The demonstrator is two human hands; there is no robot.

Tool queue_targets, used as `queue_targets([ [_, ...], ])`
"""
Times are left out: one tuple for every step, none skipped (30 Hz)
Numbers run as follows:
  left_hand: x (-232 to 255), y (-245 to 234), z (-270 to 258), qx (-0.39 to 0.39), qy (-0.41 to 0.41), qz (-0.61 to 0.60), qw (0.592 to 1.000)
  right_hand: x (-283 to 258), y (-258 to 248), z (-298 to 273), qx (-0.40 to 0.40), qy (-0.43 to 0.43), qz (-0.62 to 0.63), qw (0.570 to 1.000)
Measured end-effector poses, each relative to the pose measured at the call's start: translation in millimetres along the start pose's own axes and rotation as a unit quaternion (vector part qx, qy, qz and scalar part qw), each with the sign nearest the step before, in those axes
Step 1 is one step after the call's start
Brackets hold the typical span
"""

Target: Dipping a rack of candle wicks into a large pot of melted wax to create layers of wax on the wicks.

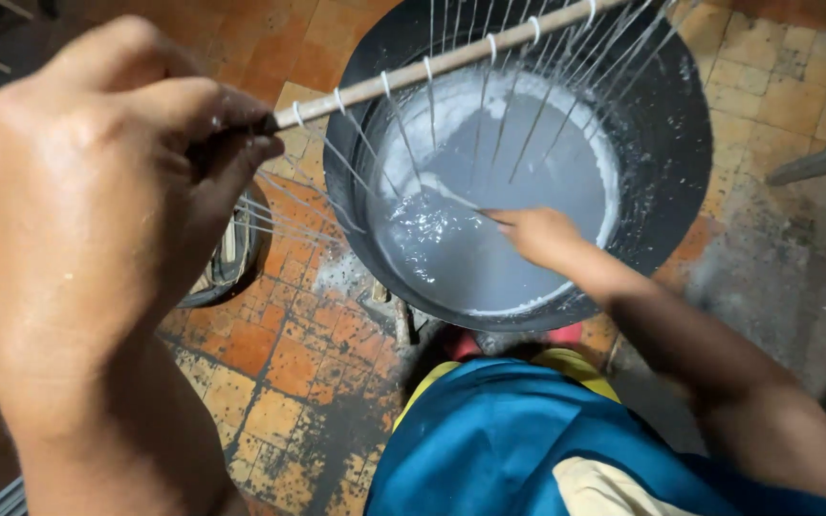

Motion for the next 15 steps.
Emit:
queue_targets([
  [1,-2,2,0.004,0.0,0.0,1.0,24,-1,-19,0.004,0.0,-0.002,1.0],
  [4,-4,3,0.012,0.004,0.017,1.0,39,-9,-37,0.037,-0.055,0.011,0.998],
  [8,-7,5,0.021,0.009,0.034,0.999,55,-17,-58,0.069,-0.11,0.024,0.991],
  [9,-9,7,0.03,0.006,0.038,0.999,72,-14,-74,0.077,-0.114,0.019,0.99],
  [12,-10,9,0.039,0.007,0.075,0.996,96,-11,-88,0.081,-0.086,0.037,0.992],
  [15,-11,11,0.044,0.009,0.111,0.993,121,-3,-104,0.084,-0.058,0.058,0.993],
  [21,-14,13,0.051,0.009,0.114,0.992,136,11,-119,0.09,-0.061,0.056,0.993],
  [26,-16,17,0.047,0.005,0.12,0.992,146,18,-135,0.115,-0.109,0.167,0.973],
  [31,-17,22,0.044,0.001,0.127,0.991,159,23,-151,0.137,-0.157,0.275,0.939],
  [35,-19,23,0.052,0.001,0.13,0.99,171,33,-160,0.144,-0.162,0.273,0.937],
  [38,-20,25,0.056,-0.008,0.116,0.992,192,46,-167,0.148,-0.117,0.278,0.942],
  [40,-20,28,0.058,-0.016,0.102,0.993,214,60,-174,0.152,-0.07,0.285,0.944],
  [45,-20,32,0.066,-0.014,0.103,0.992,221,63,-178,0.159,-0.073,0.285,0.942],
  [48,-21,35,0.069,-0.023,0.086,0.994,231,68,-182,0.167,-0.059,0.255,0.951],
  [52,-22,38,0.073,-0.032,0.068,0.995,241,74,-187,0.174,-0.045,0.224,0.958],
])
Point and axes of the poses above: each hand's wrist, its own z-axis towards the middle knuckle, its own y-axis out of the palm, x = y × z, the point moved 9 cm from there along z, towards the middle knuckle, and after that the axes turned 12 degrees about z, right-handed, at the moved point
